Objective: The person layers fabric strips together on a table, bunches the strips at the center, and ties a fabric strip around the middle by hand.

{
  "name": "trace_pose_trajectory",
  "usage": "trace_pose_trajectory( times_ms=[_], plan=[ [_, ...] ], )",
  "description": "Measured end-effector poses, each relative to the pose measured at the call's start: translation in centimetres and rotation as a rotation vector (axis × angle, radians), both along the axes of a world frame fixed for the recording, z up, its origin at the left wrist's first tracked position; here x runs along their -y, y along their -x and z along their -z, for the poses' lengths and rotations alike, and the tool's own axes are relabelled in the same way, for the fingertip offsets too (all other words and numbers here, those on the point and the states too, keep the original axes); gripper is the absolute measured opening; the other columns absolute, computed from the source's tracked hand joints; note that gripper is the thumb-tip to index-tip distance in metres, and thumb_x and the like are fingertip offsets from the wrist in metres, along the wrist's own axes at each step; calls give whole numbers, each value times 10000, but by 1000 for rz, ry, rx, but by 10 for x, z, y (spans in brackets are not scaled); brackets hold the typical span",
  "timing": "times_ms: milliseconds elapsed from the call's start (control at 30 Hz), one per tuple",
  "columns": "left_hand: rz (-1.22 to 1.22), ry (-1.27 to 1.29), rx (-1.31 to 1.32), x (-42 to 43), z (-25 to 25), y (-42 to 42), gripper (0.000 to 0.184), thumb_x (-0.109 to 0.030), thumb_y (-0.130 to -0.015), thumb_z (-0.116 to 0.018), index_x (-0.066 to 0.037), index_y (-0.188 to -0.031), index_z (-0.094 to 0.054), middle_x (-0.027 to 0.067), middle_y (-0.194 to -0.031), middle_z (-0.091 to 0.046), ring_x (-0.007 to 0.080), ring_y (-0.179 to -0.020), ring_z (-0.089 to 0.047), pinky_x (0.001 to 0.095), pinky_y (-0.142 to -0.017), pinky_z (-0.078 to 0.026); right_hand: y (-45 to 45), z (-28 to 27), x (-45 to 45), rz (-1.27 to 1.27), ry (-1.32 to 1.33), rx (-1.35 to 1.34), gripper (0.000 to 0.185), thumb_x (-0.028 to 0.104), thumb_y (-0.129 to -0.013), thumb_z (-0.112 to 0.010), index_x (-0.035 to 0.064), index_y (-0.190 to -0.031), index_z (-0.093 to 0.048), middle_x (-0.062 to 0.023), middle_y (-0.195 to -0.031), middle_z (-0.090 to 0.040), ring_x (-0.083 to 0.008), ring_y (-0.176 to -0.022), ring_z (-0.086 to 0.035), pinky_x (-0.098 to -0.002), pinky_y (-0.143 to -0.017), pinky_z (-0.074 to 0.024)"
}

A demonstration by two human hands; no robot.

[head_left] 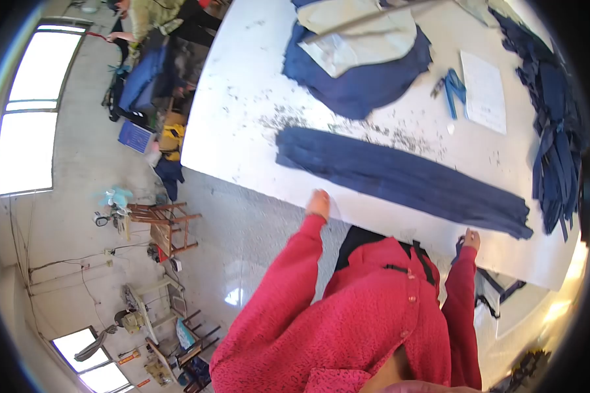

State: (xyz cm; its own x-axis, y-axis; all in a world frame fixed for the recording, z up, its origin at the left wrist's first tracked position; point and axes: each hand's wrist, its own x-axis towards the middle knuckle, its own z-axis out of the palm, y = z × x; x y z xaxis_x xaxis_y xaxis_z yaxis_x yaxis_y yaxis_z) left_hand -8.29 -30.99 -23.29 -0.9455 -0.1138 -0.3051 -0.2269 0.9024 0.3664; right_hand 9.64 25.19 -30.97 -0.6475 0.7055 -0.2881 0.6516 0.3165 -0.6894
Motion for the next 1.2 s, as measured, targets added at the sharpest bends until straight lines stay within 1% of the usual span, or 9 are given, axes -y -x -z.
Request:
trace_pose_trajectory(
  times_ms=[167,333,533,567,633,800,1100,1133,1200],
  plan=[
    [259,-634,38,-87,-25,-27,149,-144,-812,-586,-48,-926,-567,91,-849,-590,197,-657,-587,316,-611,-478,70,-59,99,-57,320,-178,315,284,-892,-527,2,-752,-517,-69,-602,-542,-138,-483,-537,-271,-504,-427],
    [437,-1043,363,-177,-68,-35,593,-126,-760,-651,-60,-1286,-385,116,-1048,-559,185,-769,-597,299,-733,-497,126,-120,188,-191,498,-260,309,286,-913,-507,5,-787,-524,-58,-603,-543,-128,-544,-546,-279,-539,-423],
    [261,-971,456,-214,-78,-45,506,-152,-735,-662,-12,-1181,-470,173,-939,-620,221,-805,-637,341,-695,-498,133,-178,228,-184,197,-231,201,251,-907,-515,50,-904,-505,-49,-637,-552,-132,-604,-547,-275,-601,-441],
    [221,-1040,542,-216,-76,-48,435,-161,-758,-649,-1,-1129,-486,104,-804,-638,166,-664,-616,290,-558,-478,130,-172,227,-187,173,-259,192,245,-905,-516,55,-929,-501,-55,-643,-556,-142,-605,-552,-281,-608,-446],
    [252,-1011,522,-215,-73,-54,281,-168,-818,-593,-3,-1039,-545,108,-786,-642,171,-658,-615,293,-584,-489,124,-164,227,-166,171,-239,200,269,-898,-526,73,-924,-494,-86,-662,-583,-238,-629,-603,-337,-609,-456],
    [409,-830,413,-214,-61,-59,240,-226,-872,-535,1,-897,-607,89,-723,-645,155,-639,-611,300,-593,-482,115,-159,230,-192,118,-199,222,289,-897,-530,72,-925,-493,-75,-687,-602,-225,-649,-607,-336,-630,-460],
    [342,-939,398,-186,-94,-9,287,-297,-900,-536,-26,-878,-629,42,-630,-616,111,-573,-580,264,-552,-439,105,-142,207,-397,414,-206,431,407,-937,-414,5,-919,-568,-103,-810,-599,-185,-755,-589,-304,-734,-459],
    [305,-974,358,-183,-95,-3,299,-315,-894,-538,-34,-864,-636,49,-606,-617,122,-558,-584,281,-537,-438,103,-151,205,-314,724,-45,487,437,-931,-400,-13,-930,-586,-112,-822,-607,-228,-787,-591,-328,-757,-452],
    [293,-979,320,-175,-102,9,300,-308,-898,-543,-26,-847,-628,49,-601,-611,117,-559,-583,276,-531,-437,100,-146,202,-354,582,-44,500,450,-923,-407,-15,-922,-591,-127,-822,-608,-245,-778,-592,-337,-742,-450]
  ],
)
